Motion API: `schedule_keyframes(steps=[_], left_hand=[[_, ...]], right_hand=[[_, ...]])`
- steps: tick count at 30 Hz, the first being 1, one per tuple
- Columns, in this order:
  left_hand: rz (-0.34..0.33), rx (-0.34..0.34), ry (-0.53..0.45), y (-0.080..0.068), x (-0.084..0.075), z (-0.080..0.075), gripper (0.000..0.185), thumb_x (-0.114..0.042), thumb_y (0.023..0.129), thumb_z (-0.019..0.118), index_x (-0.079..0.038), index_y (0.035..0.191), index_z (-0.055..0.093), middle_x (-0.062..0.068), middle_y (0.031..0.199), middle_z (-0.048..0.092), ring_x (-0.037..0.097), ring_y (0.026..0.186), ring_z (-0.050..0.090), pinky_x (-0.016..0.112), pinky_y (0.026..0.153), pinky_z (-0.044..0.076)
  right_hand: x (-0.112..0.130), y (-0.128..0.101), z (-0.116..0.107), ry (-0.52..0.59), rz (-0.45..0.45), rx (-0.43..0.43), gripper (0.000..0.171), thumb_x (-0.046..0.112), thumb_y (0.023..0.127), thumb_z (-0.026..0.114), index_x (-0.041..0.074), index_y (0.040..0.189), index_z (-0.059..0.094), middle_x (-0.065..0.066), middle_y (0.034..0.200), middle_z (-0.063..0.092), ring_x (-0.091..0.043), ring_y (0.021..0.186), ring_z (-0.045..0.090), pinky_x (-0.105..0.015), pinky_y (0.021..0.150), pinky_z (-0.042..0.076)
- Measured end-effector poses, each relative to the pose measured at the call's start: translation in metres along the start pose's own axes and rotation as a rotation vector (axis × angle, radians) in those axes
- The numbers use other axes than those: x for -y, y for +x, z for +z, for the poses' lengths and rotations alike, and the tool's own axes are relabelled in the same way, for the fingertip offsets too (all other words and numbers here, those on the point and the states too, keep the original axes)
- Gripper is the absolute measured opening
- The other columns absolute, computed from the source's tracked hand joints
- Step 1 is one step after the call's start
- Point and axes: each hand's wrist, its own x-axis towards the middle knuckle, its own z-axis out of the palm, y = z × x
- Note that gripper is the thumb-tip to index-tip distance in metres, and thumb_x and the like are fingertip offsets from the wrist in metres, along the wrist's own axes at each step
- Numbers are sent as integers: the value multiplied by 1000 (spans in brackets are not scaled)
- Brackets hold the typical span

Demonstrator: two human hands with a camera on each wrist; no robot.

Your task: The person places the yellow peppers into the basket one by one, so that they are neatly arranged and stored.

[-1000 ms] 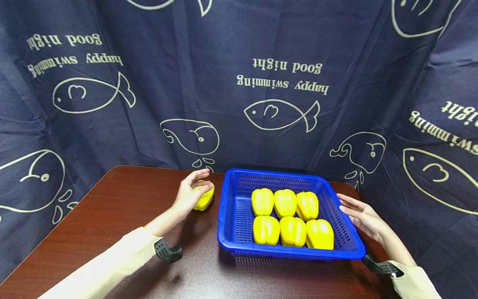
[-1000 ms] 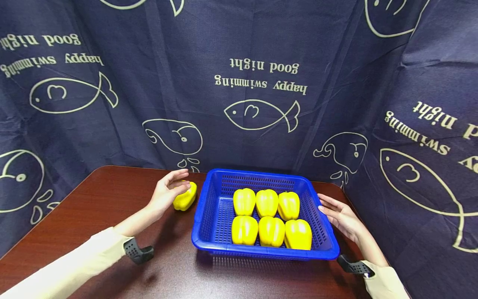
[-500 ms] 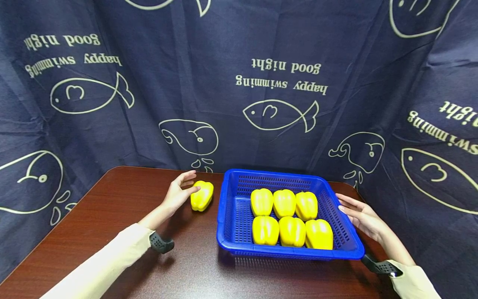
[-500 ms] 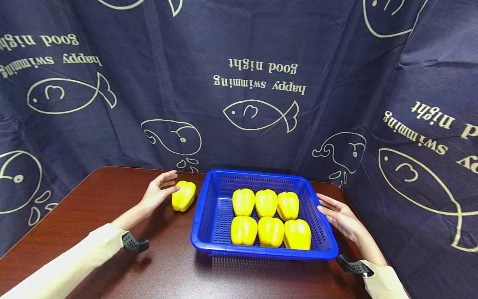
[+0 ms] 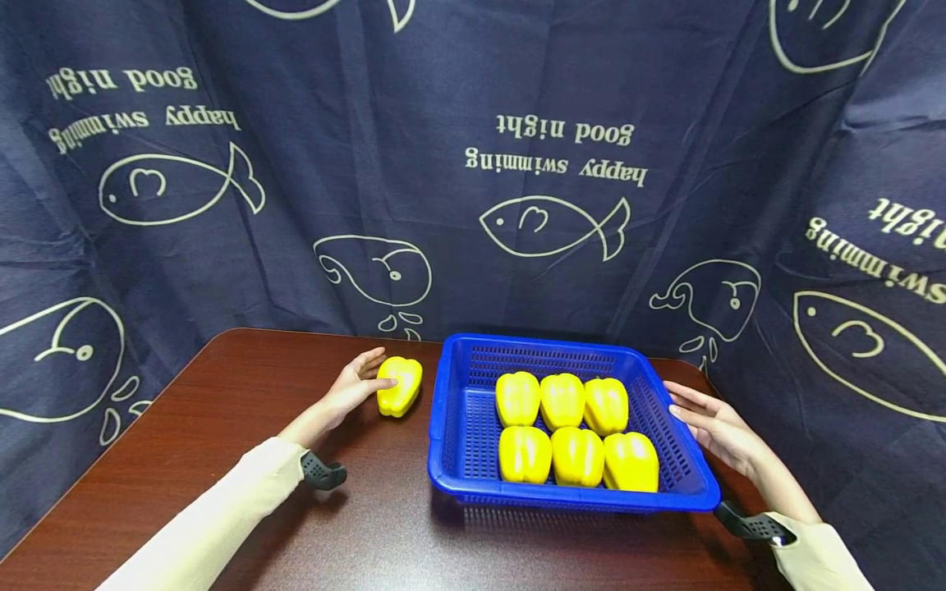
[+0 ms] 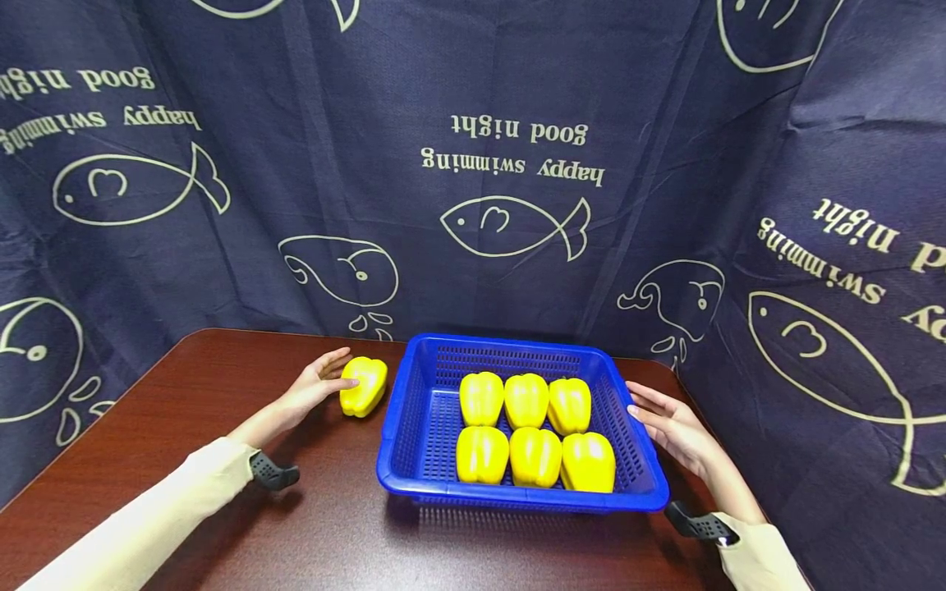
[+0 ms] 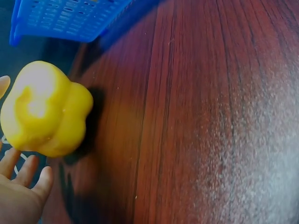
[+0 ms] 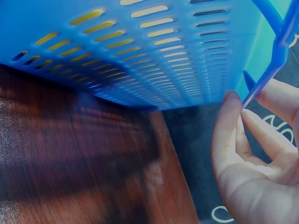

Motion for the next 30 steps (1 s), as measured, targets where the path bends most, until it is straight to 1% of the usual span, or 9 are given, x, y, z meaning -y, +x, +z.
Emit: schedule_keyframes(steps=[7, 13, 17, 19, 22, 25, 26, 27, 30], left_hand=[[12, -13, -1, 3, 5, 5, 77, -7, 84, 67, 4, 148, 25, 27, 149, 35, 40, 131, 41, 40, 107, 36], [12, -29, 25, 4, 10, 9, 77, -4, 82, 68, 3, 147, 27, 29, 142, 42, 36, 116, 50, 21, 85, 44], [1, -56, 43, 3, 6, 13, 79, -4, 79, 71, 1, 146, 30, 28, 139, 44, 34, 111, 51, 18, 78, 44], [-6, -60, 48, -2, -2, 14, 78, -5, 80, 72, 3, 146, 31, 29, 139, 43, 36, 111, 51, 19, 78, 44], [-19, -59, 54, -4, -3, 15, 77, -8, 81, 72, 5, 145, 30, 28, 141, 41, 39, 114, 51, 19, 79, 44], [-45, -60, 47, -6, 0, 13, 76, -10, 83, 70, 5, 146, 30, 27, 143, 39, 39, 120, 50, 24, 88, 47], [-47, -68, 44, -4, 7, 12, 76, -11, 83, 71, 4, 146, 30, 26, 144, 39, 38, 122, 50, 26, 91, 47], [-54, -71, 43, -4, 8, 12, 76, -12, 83, 71, 4, 146, 30, 25, 144, 39, 38, 124, 49, 29, 95, 46], [-60, -97, 27, -4, 10, 14, 74, -13, 83, 72, 3, 144, 33, 24, 142, 42, 36, 125, 48, 31, 98, 44]], right_hand=[[0, 3, -1, 8, -12, 19, 41, 0, 100, 43, 24, 131, 56, 12, 119, 65, -8, 102, 67, -24, 84, 56], [-1, 2, -1, -22, 26, -6, 40, 3, 100, 44, 27, 130, 55, 15, 118, 65, -7, 102, 67, -24, 84, 56], [-2, -1, -2, -19, 26, -2, 40, 4, 100, 44, 26, 132, 54, 15, 118, 64, -7, 102, 67, -24, 84, 56], [-1, -1, -3, -12, 19, 3, 40, 4, 100, 43, 27, 132, 54, 15, 118, 64, -7, 102, 67, -24, 84, 56], [-1, -1, -3, -5, 14, 8, 40, 4, 101, 43, 28, 131, 55, 15, 118, 65, -7, 102, 67, -24, 83, 56], [-2, 0, -2, -12, 12, 9, 41, 4, 100, 43, 28, 130, 55, 15, 118, 65, -7, 101, 67, -24, 82, 56], [-3, 1, -1, -11, 12, 13, 41, 3, 101, 43, 27, 131, 55, 15, 118, 65, -7, 101, 67, -24, 83, 56], [-3, 0, -2, -11, 11, 14, 41, 3, 101, 42, 27, 131, 55, 15, 118, 65, -8, 101, 67, -24, 83, 56], [-3, 0, -2, -19, 21, 4, 41, 4, 101, 42, 27, 133, 54, 15, 118, 65, -8, 101, 67, -25, 83, 56]])
